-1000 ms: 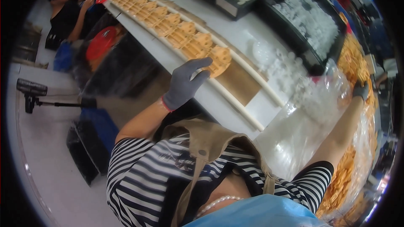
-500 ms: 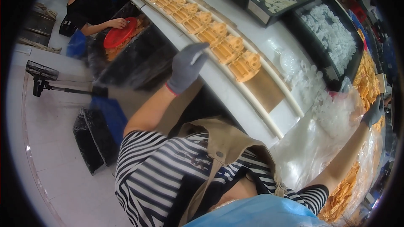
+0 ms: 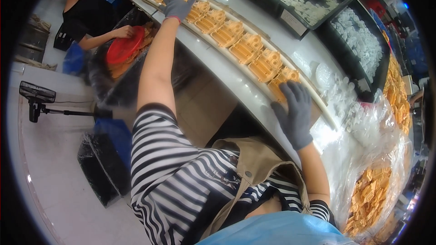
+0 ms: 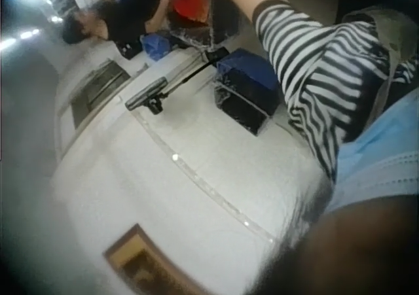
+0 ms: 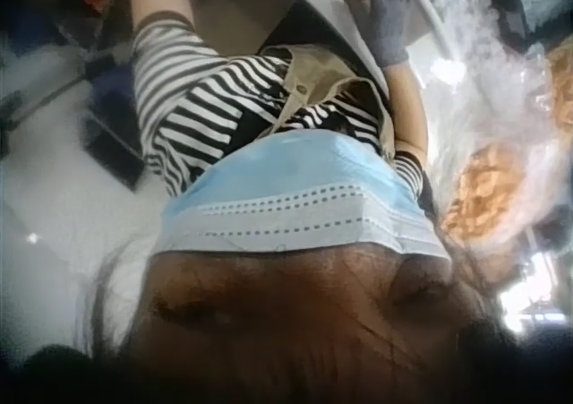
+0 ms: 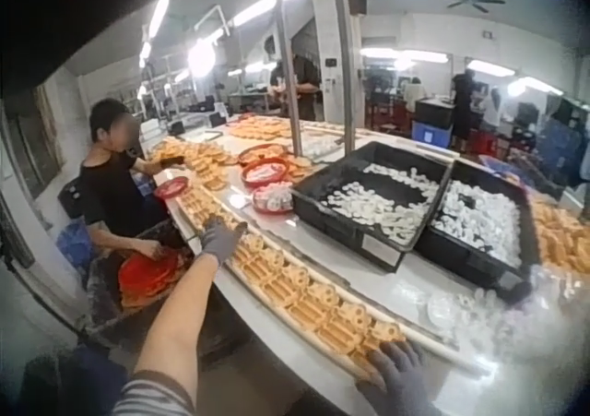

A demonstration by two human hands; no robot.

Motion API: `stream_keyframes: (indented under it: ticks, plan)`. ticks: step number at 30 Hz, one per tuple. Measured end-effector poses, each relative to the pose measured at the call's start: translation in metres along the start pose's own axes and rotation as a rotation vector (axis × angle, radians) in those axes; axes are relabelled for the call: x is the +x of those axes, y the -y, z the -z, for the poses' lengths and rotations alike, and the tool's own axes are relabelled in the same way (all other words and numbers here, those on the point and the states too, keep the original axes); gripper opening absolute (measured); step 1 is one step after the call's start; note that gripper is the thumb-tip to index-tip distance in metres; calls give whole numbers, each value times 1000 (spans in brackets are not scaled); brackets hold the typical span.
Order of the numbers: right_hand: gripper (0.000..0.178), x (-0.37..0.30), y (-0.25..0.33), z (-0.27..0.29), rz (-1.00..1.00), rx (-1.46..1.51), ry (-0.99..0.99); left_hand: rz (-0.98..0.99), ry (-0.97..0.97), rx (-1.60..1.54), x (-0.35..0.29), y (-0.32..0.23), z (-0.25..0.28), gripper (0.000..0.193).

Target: The person assembles small plastic toy components by fitting circular white plastic inserts into orange plastic housings by hand on a production line.

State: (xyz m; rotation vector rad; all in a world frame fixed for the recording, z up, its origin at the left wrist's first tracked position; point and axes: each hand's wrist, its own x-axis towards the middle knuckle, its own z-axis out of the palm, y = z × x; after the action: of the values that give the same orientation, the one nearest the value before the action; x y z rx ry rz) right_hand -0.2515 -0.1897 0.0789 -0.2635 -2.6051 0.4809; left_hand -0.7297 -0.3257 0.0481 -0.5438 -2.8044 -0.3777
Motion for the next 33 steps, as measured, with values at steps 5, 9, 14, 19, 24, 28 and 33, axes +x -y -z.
stream_keyframes:
  ticks: [5,9,14,19,24,28,33]
  plan:
    - [55,8,11,-21,-68,-139,36,-92,117,26,36,12,-23,102]
    - [55,4,8,-32,-88,-149,82,-165,216,-41,61,38,-79,105]
    - [55,0,12,-29,-28,-180,87,-297,185,10,115,108,-117,101]
    - [57,5,19,-18,-104,-187,180,-291,173,3,94,84,-128,97]
    - [60,14,27,-17,-195,-151,233,-240,200,46,56,43,-82,93]
    - [56,14,27,-19,-197,-155,196,-278,178,83,54,55,-79,91]
    - [52,12,27,-20,-197,-119,133,-362,125,97,60,65,-81,86]
